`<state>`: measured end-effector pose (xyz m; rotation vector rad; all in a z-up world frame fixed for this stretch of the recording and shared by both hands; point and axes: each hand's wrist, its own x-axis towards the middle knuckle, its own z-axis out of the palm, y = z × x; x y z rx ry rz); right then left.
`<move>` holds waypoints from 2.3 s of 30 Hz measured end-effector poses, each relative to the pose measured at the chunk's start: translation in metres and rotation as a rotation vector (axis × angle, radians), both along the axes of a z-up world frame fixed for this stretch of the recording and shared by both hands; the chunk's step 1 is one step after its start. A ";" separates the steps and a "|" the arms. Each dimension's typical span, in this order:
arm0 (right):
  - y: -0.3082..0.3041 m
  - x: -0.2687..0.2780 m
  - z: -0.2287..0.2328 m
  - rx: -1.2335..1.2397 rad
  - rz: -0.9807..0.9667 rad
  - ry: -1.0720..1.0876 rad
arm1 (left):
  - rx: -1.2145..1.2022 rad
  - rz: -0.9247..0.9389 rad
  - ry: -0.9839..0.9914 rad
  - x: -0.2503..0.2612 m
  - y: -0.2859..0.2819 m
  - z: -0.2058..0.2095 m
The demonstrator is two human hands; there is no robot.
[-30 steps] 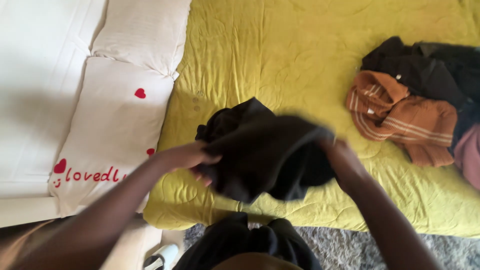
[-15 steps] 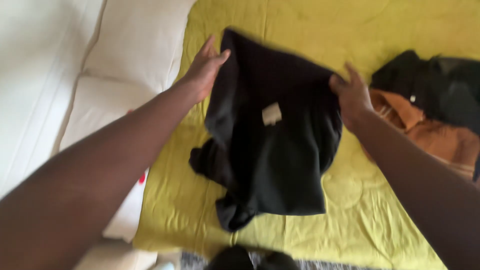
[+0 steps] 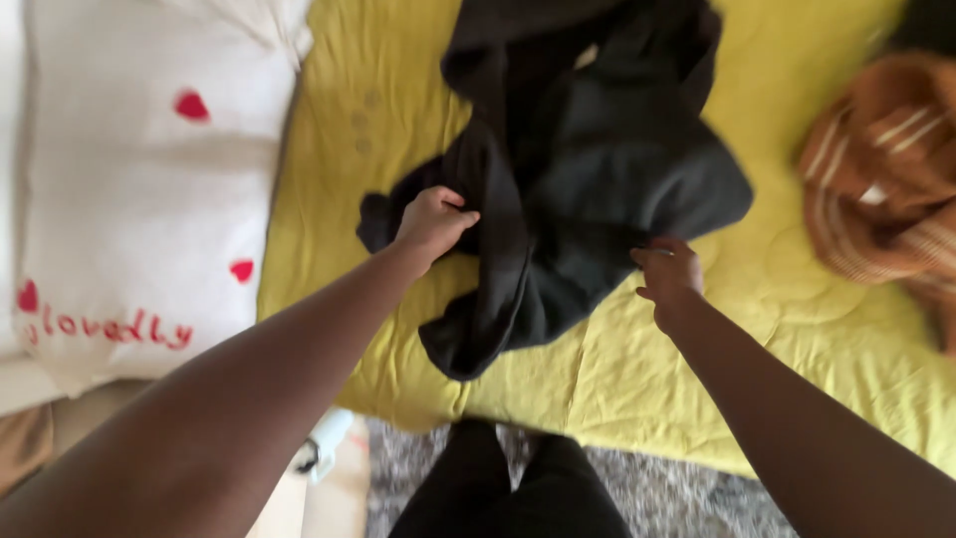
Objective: Folding a black zip-up hoodie on a bed.
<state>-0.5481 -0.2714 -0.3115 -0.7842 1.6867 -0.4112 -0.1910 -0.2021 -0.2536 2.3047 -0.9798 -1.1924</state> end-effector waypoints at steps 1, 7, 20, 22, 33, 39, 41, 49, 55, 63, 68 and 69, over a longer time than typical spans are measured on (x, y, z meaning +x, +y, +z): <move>0.016 -0.002 -0.001 0.034 -0.030 0.117 | -0.015 -0.037 -0.063 -0.005 0.014 -0.021; 0.035 0.002 -0.002 0.132 -0.175 -0.281 | 0.030 0.115 -0.199 -0.066 0.055 -0.049; 0.079 0.091 0.008 -0.964 1.116 -0.018 | -0.476 0.905 -0.179 -0.051 0.072 -0.019; 0.064 0.091 0.062 0.104 0.828 -0.152 | -0.761 0.998 0.061 -0.029 0.084 -0.028; 0.013 -0.074 -0.083 -0.364 0.447 0.463 | -0.393 0.728 1.082 -0.070 0.063 0.031; -0.020 -0.016 -0.075 -0.585 0.418 0.173 | -0.363 0.526 1.153 -0.099 0.065 0.041; -0.004 0.024 -0.089 -0.527 0.509 0.282 | -0.344 0.443 1.069 -0.101 0.064 0.045; 0.039 0.066 -0.008 -0.104 0.502 -0.449 | -0.808 0.313 1.340 -0.091 0.041 0.032; 0.004 -0.005 -0.088 -0.599 0.353 0.469 | -0.478 0.246 0.666 -0.113 -0.029 -0.027; -0.009 0.025 -0.064 0.078 0.183 -0.127 | -0.733 0.334 0.538 -0.103 -0.030 -0.059; 0.021 0.017 -0.080 0.050 0.151 -0.031 | -0.812 0.734 0.771 -0.125 0.064 -0.033; 0.032 0.015 -0.079 -0.034 0.164 -0.030 | -0.776 0.798 0.580 -0.129 0.097 -0.042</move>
